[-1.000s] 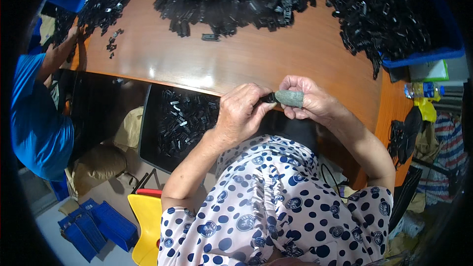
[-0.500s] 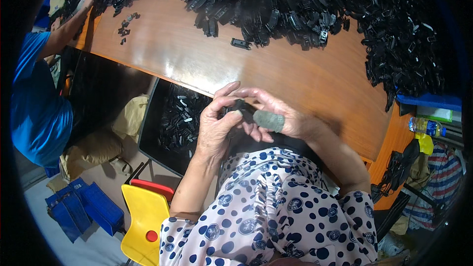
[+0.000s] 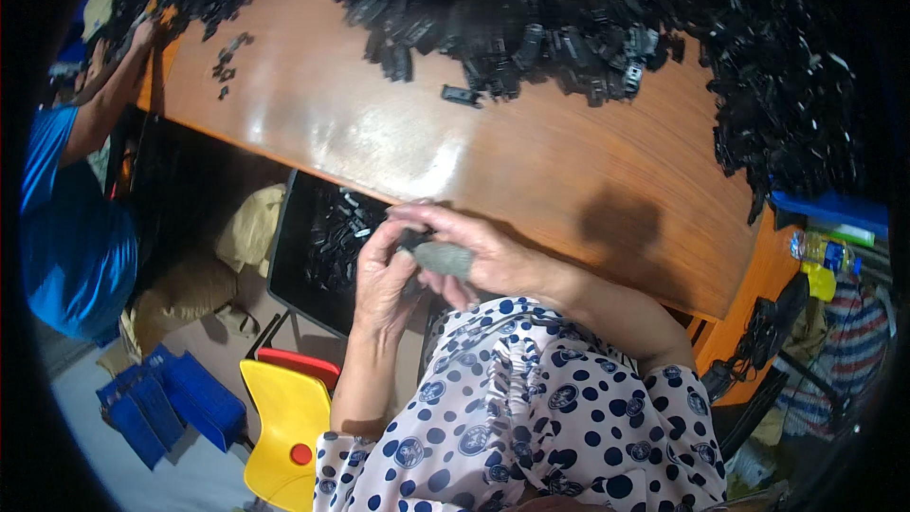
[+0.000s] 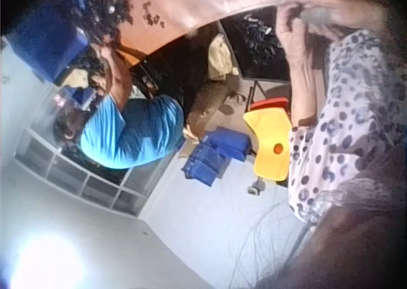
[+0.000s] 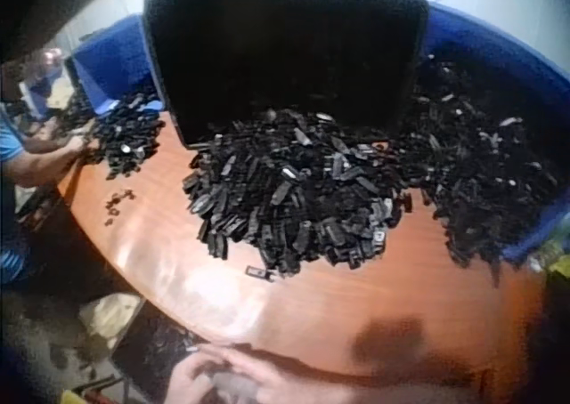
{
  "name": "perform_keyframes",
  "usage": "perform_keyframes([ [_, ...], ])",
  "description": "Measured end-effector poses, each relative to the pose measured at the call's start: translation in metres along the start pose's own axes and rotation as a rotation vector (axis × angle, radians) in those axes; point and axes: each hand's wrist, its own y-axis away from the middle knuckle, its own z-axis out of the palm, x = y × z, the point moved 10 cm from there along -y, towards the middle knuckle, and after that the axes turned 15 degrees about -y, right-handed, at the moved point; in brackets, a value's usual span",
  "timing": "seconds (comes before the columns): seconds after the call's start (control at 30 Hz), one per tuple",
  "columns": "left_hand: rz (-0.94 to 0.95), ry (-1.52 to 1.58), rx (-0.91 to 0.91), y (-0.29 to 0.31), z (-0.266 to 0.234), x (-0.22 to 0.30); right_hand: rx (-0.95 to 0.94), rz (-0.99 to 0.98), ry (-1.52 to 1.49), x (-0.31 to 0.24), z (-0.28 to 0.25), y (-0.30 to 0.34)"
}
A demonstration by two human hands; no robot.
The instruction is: The person assembles plastic components by hand, taking pieces from piles on the table, fitting them together, and placing the assembled parts into a container.
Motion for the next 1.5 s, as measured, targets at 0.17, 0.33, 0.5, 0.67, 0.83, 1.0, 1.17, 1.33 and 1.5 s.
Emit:
perform_keyframes([
  [0.17, 0.181, -0.78, 0.137, 0.018, -0.042, 0.036, -0.04, -0.075, 0.302, -0.015, -0.003, 0.018],
  [0.33, 0.548, -1.48, 0.233, -0.003, -0.008, 0.092, 0.626, -0.174, 0.135, -0.054, -0.14, 0.102],
  [0.5, 0.62, -1.478, 0.138, -0.096, 0.048, 0.1, 1.24, -0.628, 1.497, -0.187, -0.168, 0.251],
  [0.67, 0.666, -1.764, 0.063, -0.137, 0.083, 0.095, 1.377, -0.338, 1.881, -0.216, -0.201, 0.274],
  [0.83, 0.822, -1.752, 0.047, -0.124, 0.094, 0.098, 1.308, -0.256, 1.832, -0.222, -0.22, 0.265],
  [1.0, 0.834, -1.771, 0.035, -0.093, 0.105, 0.089, 1.129, -0.697, 0.695, -0.212, -0.245, 0.283],
  [1.17, 0.971, -2.11, -0.325, -0.036, 0.161, 0.033, 0.602, -0.919, -0.07, -0.166, -0.228, 0.262],
  [1.33, 1.01, -1.987, -0.461, -0.009, 0.201, 0.007, 0.511, -0.932, -0.193, -0.121, -0.197, 0.25],
  [1.5, 1.112, -1.983, -0.47, 0.004, 0.224, -0.009, 0.476, -0.794, -0.27, -0.083, -0.169, 0.227],
])
